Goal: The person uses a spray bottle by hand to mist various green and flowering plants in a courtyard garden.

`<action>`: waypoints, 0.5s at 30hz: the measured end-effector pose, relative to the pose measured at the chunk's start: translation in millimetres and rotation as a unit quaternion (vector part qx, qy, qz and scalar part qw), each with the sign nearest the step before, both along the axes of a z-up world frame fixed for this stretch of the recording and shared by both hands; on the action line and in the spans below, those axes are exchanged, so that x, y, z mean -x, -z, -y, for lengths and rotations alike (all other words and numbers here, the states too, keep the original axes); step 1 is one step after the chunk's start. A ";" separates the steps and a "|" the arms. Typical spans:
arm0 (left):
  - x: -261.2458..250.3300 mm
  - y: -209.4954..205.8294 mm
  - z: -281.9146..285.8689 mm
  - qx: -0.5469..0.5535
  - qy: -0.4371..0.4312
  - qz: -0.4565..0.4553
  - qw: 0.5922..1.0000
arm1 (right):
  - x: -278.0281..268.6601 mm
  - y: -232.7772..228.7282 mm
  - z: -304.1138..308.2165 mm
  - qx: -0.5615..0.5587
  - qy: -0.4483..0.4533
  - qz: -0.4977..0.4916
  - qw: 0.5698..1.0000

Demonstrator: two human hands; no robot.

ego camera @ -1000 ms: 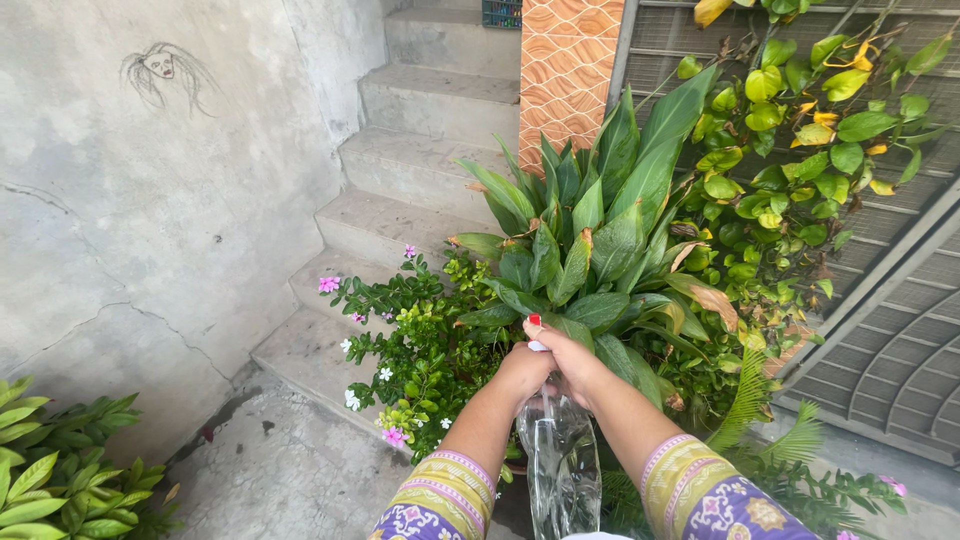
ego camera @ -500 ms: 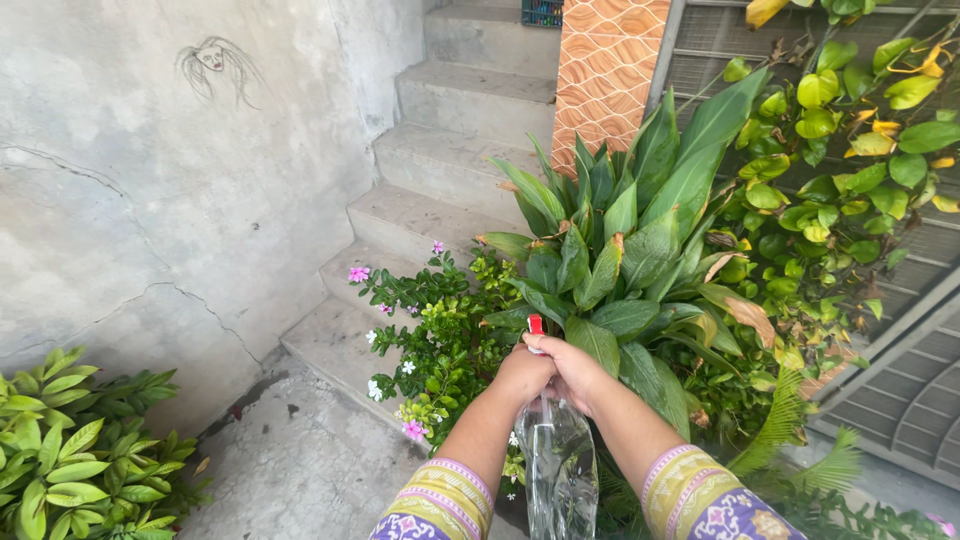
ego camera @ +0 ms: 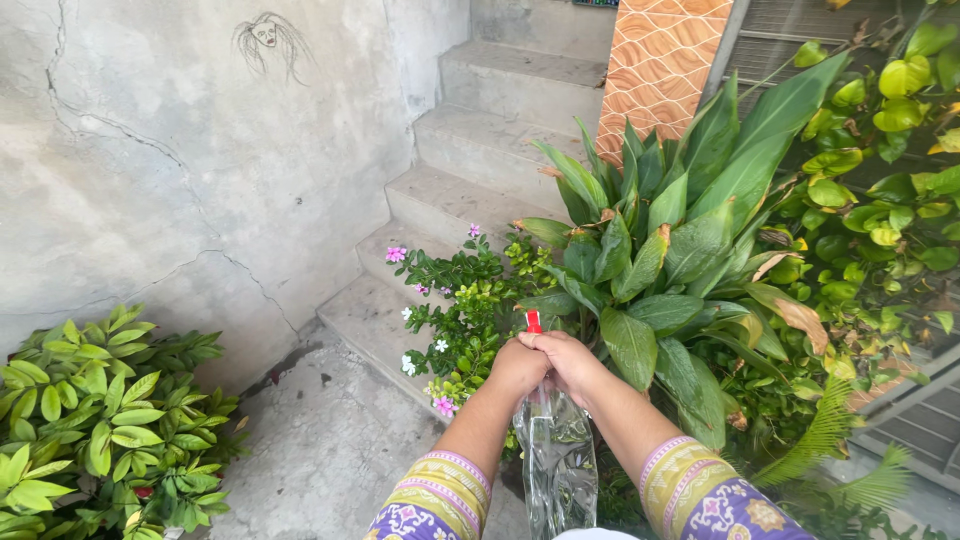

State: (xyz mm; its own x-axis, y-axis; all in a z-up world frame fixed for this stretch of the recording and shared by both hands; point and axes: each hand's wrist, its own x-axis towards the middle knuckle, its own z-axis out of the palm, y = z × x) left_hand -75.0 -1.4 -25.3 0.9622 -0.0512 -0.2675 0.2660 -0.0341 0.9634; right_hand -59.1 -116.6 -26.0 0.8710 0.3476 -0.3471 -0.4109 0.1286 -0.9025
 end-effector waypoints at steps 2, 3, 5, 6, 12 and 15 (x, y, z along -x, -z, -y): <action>1.9 -2.9 -5.3 -0.012 -0.013 -0.010 1.000 | -0.6 0.8 -6.8 0.014 0.023 -0.006 1.000; 1.6 -4.1 -8.0 -0.024 -0.025 -0.018 0.999 | -1.7 1.5 -9.6 0.028 0.046 -0.011 0.998; -0.7 -4.6 -14.2 -0.046 -0.019 -0.012 0.999 | -5.3 3.2 -13.9 0.014 0.019 -0.003 1.000; -3.0 -3.9 -17.8 -0.069 -0.012 -0.006 0.998 | -7.6 3.8 -15.8 -0.001 -0.006 0.006 1.000; -27.6 0.5 -41.4 -0.148 0.025 -0.004 0.989 | -16.8 -6.3 -35.8 -0.024 -0.040 0.032 0.998; -35.6 1.6 -54.4 -0.166 0.014 0.052 0.985 | -16.2 -19.5 -49.8 -0.016 -0.050 0.009 0.999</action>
State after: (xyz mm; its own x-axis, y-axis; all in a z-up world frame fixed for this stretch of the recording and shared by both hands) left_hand -39.4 53.0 -26.9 0.9847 -0.0049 -0.1744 0.1612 -0.3570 0.9201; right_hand -42.9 -66.8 -6.6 0.8374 0.4432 -0.3199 -0.4077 0.1166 -0.9057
